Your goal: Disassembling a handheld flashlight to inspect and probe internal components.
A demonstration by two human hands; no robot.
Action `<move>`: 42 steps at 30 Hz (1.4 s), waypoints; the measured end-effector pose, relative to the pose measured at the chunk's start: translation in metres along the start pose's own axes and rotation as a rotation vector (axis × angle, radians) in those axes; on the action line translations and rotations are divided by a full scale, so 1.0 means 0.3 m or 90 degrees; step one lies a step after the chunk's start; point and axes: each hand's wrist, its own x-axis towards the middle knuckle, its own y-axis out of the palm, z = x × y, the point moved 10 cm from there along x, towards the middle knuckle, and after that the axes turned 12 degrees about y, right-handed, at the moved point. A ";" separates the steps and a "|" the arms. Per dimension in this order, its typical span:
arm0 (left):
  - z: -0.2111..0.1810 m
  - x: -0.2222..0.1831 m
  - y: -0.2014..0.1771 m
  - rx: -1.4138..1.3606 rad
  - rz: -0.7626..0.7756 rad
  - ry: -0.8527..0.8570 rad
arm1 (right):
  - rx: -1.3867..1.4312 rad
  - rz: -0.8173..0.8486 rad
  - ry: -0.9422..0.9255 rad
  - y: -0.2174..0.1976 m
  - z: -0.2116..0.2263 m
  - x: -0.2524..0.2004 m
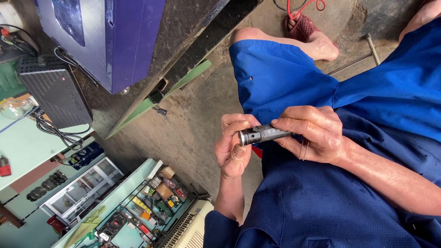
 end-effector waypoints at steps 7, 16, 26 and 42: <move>-0.016 0.017 0.022 0.017 0.014 0.018 | -0.016 -0.028 -0.016 -0.009 0.004 0.003; -0.028 0.029 0.026 0.029 0.036 0.009 | -0.024 -0.046 -0.056 -0.015 0.014 -0.011; -0.038 0.032 0.023 0.127 0.025 0.017 | 0.020 0.017 0.025 -0.012 -0.055 -0.014; -0.052 0.030 0.004 0.163 0.043 0.037 | 0.129 0.072 0.078 0.000 -0.099 0.024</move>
